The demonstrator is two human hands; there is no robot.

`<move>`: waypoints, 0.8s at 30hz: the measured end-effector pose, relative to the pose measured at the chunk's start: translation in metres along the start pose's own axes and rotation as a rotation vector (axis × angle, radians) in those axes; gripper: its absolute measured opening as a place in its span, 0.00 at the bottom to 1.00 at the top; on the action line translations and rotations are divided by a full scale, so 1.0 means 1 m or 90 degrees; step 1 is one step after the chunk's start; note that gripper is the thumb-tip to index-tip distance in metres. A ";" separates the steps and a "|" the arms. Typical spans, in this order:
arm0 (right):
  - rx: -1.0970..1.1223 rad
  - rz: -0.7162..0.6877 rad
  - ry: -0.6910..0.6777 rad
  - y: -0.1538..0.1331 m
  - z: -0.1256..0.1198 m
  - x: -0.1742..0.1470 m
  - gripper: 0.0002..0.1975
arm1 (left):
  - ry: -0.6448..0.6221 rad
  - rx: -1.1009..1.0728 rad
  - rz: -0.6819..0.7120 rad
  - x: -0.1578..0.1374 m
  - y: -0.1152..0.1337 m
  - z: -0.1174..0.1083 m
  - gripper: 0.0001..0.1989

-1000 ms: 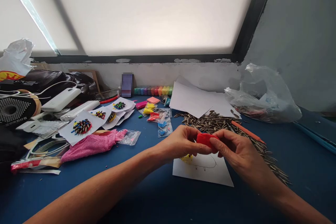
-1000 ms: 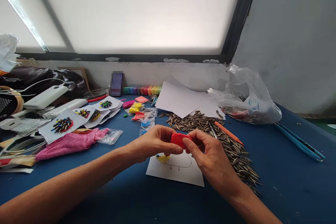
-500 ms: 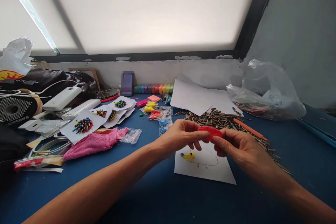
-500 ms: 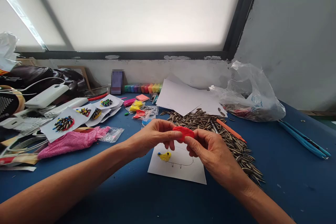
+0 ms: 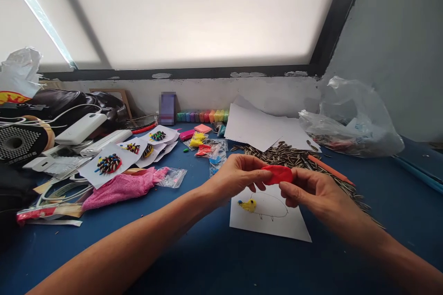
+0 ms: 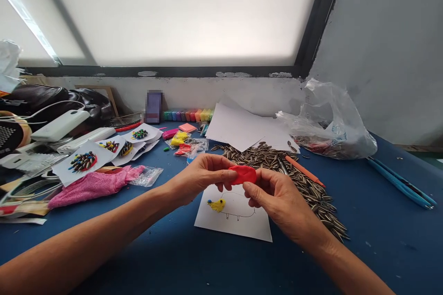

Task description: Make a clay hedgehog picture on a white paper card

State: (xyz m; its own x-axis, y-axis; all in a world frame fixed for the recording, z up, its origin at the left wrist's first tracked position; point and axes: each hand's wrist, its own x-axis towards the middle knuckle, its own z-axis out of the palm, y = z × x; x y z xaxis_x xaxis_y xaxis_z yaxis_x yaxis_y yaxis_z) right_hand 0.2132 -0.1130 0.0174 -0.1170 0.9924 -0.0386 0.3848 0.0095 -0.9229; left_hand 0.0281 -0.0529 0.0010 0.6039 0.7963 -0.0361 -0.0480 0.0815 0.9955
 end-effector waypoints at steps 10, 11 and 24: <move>0.086 0.029 -0.012 0.006 0.008 -0.001 0.20 | -0.010 -0.007 0.015 0.000 -0.006 0.004 0.17; 0.085 0.027 -0.015 0.006 0.008 -0.001 0.20 | -0.012 -0.004 0.016 0.000 -0.007 0.003 0.17; 0.092 0.060 -0.014 0.008 0.011 -0.002 0.21 | 0.001 -0.006 0.004 0.001 -0.004 0.002 0.20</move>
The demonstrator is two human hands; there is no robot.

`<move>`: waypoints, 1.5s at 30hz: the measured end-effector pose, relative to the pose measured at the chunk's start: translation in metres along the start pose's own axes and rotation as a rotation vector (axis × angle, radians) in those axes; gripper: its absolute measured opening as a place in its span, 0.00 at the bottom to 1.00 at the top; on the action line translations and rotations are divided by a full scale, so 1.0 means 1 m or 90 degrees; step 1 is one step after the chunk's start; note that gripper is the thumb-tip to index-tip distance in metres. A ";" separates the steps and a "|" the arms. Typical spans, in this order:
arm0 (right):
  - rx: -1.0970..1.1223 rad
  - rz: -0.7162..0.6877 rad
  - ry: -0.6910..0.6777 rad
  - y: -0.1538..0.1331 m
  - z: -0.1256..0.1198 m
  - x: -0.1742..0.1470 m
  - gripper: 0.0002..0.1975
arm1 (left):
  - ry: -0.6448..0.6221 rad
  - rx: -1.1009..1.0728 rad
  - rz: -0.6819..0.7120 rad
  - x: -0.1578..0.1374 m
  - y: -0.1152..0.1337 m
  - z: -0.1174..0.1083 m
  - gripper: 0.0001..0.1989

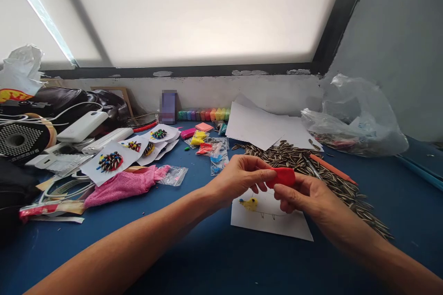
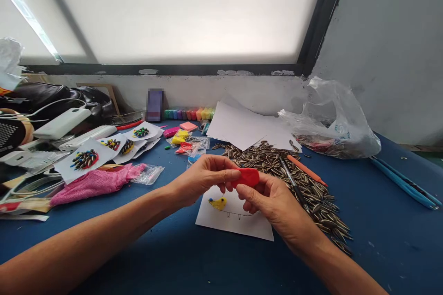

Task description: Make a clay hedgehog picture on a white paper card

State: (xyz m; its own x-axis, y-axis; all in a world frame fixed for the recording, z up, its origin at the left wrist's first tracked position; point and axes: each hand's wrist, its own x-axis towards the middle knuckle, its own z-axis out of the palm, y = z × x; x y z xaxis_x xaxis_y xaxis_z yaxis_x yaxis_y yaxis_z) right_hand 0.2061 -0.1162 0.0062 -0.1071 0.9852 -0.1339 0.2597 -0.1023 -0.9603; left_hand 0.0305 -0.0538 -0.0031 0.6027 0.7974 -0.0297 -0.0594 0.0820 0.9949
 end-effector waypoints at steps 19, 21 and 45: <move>-0.064 -0.018 0.041 -0.003 -0.007 0.002 0.22 | -0.016 0.054 -0.009 0.000 0.000 -0.005 0.19; -0.074 -0.014 0.018 -0.004 -0.006 0.001 0.22 | -0.023 0.065 -0.006 0.001 -0.002 -0.006 0.19; -0.073 0.004 0.036 -0.004 -0.010 0.005 0.23 | -0.023 0.039 -0.016 0.006 -0.003 -0.012 0.18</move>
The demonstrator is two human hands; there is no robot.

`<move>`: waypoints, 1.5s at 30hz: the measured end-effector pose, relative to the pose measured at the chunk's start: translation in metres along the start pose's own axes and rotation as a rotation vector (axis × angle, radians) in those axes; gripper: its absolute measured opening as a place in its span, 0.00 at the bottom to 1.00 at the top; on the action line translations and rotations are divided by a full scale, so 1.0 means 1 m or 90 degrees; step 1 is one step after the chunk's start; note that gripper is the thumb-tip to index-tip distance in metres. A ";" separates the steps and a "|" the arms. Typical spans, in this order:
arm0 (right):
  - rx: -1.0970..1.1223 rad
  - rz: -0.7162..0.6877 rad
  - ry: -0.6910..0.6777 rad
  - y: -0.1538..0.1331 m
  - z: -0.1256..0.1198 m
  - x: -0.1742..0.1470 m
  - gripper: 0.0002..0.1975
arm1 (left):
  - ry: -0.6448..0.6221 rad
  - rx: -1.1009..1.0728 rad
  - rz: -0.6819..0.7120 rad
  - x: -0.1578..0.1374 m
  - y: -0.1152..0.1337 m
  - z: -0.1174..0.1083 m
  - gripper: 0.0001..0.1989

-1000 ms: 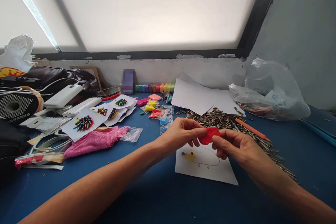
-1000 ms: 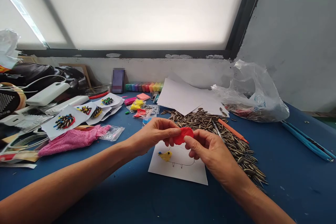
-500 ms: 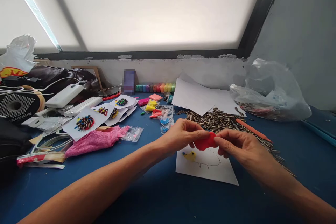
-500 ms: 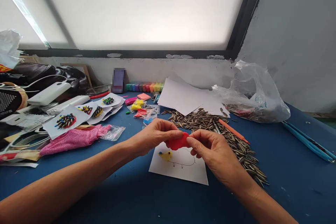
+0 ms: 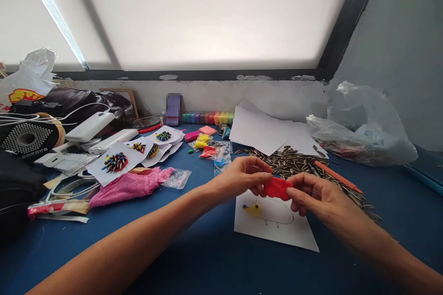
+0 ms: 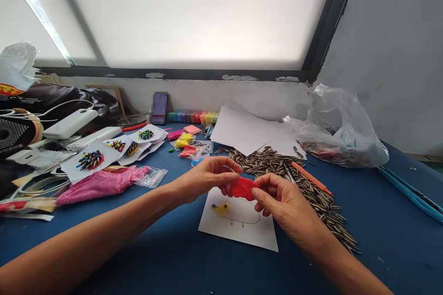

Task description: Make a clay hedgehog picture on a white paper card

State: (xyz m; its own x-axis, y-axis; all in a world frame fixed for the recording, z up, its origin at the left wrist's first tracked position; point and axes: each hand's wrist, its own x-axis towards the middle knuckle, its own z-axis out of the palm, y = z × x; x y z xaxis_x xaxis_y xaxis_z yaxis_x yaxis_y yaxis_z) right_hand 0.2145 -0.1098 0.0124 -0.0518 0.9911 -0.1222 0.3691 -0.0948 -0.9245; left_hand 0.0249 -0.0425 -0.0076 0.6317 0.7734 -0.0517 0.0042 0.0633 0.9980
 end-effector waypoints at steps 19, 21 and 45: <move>-0.182 -0.022 -0.124 0.012 -0.001 0.002 0.23 | -0.251 0.645 0.070 -0.006 0.017 -0.029 0.32; -0.205 -0.035 -0.128 0.014 -0.001 0.003 0.22 | -0.261 0.678 0.086 -0.006 0.016 -0.026 0.31; -0.441 -0.365 0.061 0.027 0.012 0.000 0.13 | -0.289 0.706 0.083 -0.006 0.015 -0.026 0.31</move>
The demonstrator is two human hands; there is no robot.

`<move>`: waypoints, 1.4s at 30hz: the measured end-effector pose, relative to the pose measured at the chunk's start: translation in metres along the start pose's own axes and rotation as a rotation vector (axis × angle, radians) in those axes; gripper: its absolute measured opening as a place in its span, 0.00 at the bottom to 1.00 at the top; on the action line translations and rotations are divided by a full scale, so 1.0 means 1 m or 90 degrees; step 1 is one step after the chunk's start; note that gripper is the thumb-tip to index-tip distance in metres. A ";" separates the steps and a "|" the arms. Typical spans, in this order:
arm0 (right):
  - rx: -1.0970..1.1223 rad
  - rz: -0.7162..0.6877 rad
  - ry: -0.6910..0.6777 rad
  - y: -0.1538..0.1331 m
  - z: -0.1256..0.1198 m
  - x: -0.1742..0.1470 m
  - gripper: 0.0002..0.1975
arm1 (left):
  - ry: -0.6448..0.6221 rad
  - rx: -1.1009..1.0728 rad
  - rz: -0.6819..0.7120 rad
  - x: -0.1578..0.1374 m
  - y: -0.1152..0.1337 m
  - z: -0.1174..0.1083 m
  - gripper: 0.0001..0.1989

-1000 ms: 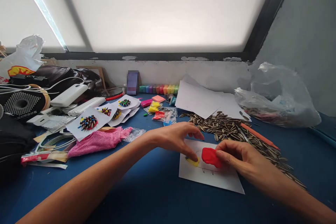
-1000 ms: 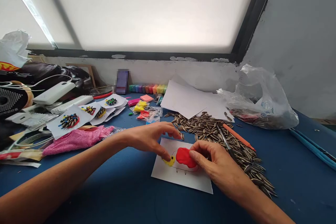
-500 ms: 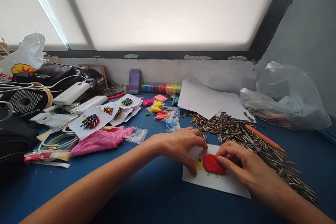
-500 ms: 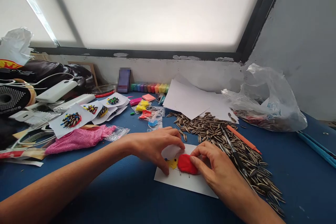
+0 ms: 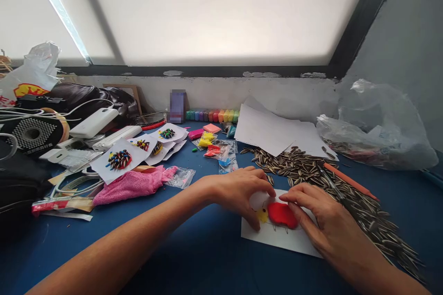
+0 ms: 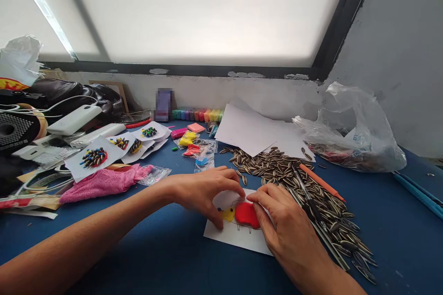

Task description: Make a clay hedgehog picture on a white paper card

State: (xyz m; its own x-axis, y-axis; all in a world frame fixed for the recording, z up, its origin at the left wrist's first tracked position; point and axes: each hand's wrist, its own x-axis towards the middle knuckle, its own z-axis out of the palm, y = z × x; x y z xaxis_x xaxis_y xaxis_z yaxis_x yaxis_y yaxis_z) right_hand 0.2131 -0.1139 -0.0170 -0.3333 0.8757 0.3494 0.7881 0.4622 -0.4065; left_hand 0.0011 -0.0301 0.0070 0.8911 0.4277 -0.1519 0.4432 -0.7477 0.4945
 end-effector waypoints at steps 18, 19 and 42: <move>-0.207 -0.251 0.040 0.007 0.008 -0.026 0.16 | 0.045 0.019 0.025 0.000 -0.004 0.010 0.35; -0.205 -0.254 0.037 0.008 0.010 -0.026 0.16 | 0.050 0.018 0.031 0.000 -0.005 0.011 0.34; -0.304 -0.337 0.070 0.003 0.013 -0.033 0.19 | 0.049 0.033 0.062 0.000 -0.010 0.012 0.33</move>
State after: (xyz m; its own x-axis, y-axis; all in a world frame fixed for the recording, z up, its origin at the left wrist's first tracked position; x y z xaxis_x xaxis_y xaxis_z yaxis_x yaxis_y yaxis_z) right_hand 0.2197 -0.1398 -0.0412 -0.6994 0.5202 0.4900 0.6834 0.6875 0.2456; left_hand -0.0018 -0.0289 -0.0080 0.9207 0.3883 -0.0388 0.3615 -0.8115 0.4590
